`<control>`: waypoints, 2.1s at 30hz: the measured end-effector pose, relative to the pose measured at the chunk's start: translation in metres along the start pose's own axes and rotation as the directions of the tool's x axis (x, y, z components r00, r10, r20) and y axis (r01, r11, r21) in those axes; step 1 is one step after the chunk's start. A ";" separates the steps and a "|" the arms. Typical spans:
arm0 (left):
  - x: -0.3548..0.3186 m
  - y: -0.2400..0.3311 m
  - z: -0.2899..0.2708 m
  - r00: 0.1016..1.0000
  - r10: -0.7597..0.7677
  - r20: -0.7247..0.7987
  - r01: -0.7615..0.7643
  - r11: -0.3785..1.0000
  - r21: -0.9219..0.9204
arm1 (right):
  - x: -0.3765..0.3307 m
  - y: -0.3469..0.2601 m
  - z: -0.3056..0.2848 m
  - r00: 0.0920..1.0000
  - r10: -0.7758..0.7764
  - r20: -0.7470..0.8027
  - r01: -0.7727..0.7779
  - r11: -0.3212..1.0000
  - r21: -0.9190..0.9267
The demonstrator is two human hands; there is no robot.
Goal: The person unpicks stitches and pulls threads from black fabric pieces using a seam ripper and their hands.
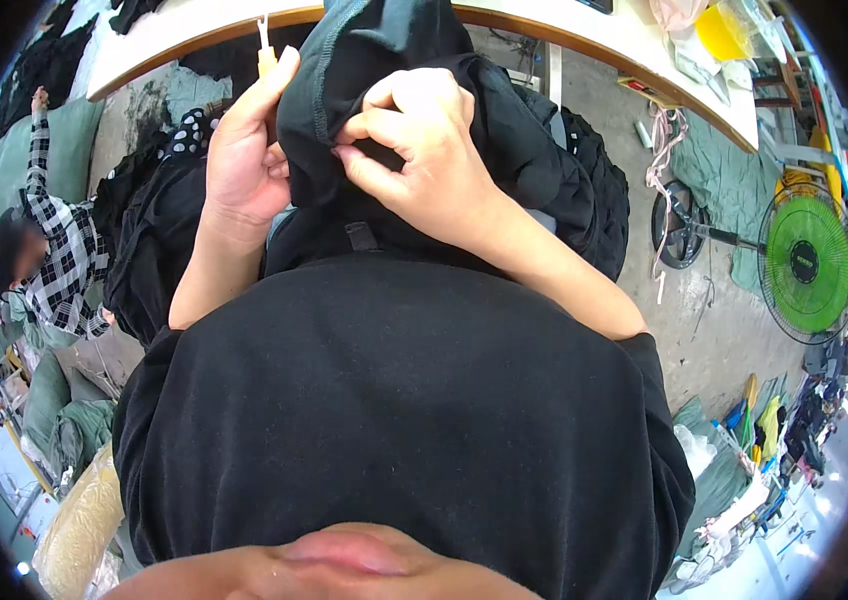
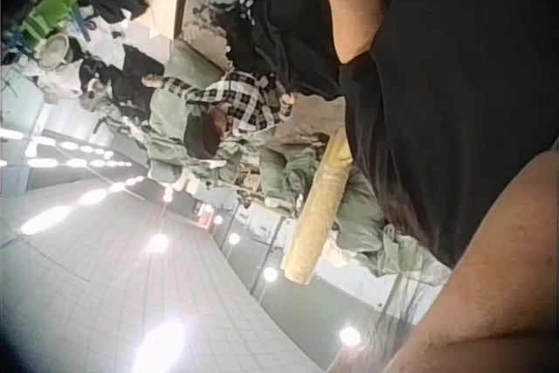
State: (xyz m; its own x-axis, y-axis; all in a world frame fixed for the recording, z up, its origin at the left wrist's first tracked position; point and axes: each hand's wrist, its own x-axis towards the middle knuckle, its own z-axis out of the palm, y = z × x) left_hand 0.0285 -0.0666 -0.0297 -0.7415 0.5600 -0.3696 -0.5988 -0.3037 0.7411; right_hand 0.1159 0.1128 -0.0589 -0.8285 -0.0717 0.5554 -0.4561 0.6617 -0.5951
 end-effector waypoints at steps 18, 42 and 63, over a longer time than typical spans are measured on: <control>0.008 -0.009 -0.032 0.885 0.429 0.181 -0.450 0.691 0.566 | -0.015 -0.020 0.022 0.732 0.308 0.607 -0.649 0.588 0.483; -0.113 -0.025 -0.103 0.852 0.357 0.383 -0.426 0.047 0.904 | 0.015 -0.017 0.054 0.541 0.307 0.783 -0.805 0.457 0.378; -0.114 -0.044 -0.100 0.819 0.442 0.366 -0.457 0.116 0.882 | 0.007 -0.020 0.053 0.554 0.320 0.768 -0.806 0.437 0.400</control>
State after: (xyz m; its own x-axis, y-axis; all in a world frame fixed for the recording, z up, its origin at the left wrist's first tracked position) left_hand 0.1090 -0.1940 -0.0759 -0.7610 0.6068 0.2296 0.5362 0.3890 0.7491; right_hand 0.1019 0.0600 -0.0739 -0.8547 -0.4017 -0.3289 0.3388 0.0484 -0.9396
